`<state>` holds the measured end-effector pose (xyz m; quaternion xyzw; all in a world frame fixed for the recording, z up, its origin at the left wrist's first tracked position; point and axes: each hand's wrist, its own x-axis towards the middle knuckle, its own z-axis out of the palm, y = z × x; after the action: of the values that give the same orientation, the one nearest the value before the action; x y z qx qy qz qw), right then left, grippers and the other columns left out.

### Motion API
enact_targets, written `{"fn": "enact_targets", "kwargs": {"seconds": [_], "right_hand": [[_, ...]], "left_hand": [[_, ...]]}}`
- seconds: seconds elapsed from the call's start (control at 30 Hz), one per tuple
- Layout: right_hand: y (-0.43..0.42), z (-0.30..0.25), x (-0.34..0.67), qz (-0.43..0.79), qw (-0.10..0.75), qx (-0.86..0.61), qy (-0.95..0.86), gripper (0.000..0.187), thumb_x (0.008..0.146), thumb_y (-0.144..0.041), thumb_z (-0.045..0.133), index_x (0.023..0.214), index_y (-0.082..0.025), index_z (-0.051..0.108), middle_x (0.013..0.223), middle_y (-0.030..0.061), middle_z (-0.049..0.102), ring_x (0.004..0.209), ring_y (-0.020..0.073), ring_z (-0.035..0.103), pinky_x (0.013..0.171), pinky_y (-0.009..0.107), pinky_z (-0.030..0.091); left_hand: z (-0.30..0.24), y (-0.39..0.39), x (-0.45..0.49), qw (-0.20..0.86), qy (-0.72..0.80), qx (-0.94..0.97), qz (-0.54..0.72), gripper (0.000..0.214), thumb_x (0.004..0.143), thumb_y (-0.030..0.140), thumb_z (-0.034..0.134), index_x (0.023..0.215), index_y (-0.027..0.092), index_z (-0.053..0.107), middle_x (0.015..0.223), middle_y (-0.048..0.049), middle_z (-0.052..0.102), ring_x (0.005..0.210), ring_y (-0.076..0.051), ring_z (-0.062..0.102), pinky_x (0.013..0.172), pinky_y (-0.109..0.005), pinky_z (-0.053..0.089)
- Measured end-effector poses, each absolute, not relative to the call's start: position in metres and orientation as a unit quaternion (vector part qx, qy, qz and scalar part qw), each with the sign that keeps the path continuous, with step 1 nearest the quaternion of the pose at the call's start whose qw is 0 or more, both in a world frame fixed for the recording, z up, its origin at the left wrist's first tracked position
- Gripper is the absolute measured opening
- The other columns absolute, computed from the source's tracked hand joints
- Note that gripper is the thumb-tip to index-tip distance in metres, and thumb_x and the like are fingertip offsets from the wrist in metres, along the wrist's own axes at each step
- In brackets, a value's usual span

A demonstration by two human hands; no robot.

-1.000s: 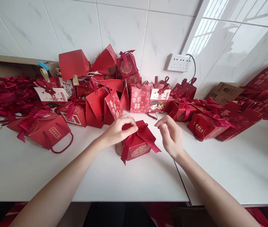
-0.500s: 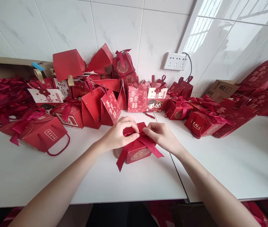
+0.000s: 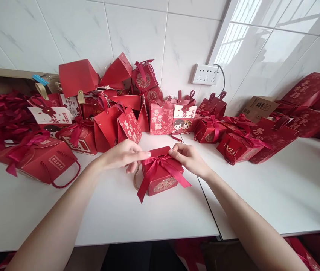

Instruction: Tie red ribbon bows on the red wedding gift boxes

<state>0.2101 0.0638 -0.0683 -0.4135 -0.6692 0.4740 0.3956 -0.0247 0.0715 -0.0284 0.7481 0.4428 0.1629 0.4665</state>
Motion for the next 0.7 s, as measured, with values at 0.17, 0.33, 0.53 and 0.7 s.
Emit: {"fn": "enact_targets", "kwargs": {"seconds": [0.17,0.33,0.53,0.7], "right_hand": [[0.064,-0.069,0.208,0.508,0.402,-0.398,-0.649,0.046,0.069,-0.058,0.065,0.061,-0.017,0.046,0.055,-0.0057,0.044,0.049,0.0063,0.035,0.044,0.020,0.026],[0.067,-0.074,0.205,0.531,0.425,-0.386,-0.624,0.047,0.065,-0.059,0.068,0.062,-0.018,0.045,0.055,-0.0063,0.045,0.048,0.0059,0.035,0.044,0.021,0.027],[0.068,-0.082,0.202,0.516,0.459,-0.376,-0.619,0.046,0.066,-0.059,0.067,0.064,-0.019,0.045,0.052,-0.0072,0.044,0.046,0.0067,0.037,0.045,0.022,0.029],[0.066,-0.077,0.203,0.529,0.460,-0.395,-0.594,0.047,0.069,-0.060,0.065,0.061,-0.019,0.043,0.052,-0.0074,0.042,0.046,0.0056,0.034,0.046,0.021,0.028]], "left_hand": [[-0.027,0.066,-0.017,0.446,0.458,0.753,0.158,0.035,0.078,0.046,0.058,0.061,0.016,0.053,0.052,0.0000,0.062,0.047,-0.011,0.054,0.046,-0.020,0.040],[-0.034,0.071,-0.019,0.431,0.451,0.756,0.201,0.032,0.083,0.041,0.051,0.061,0.017,0.050,0.057,0.0025,0.058,0.057,-0.011,0.054,0.058,-0.022,0.043],[-0.053,0.072,-0.018,0.407,0.469,0.723,0.303,0.034,0.083,0.042,0.047,0.059,0.018,0.040,0.059,0.0052,0.041,0.058,-0.009,0.041,0.059,-0.022,0.034],[-0.068,0.074,-0.012,0.389,0.474,0.716,0.335,0.036,0.084,0.044,0.045,0.060,0.019,0.034,0.060,0.0055,0.034,0.059,-0.010,0.035,0.059,-0.023,0.030]]}}
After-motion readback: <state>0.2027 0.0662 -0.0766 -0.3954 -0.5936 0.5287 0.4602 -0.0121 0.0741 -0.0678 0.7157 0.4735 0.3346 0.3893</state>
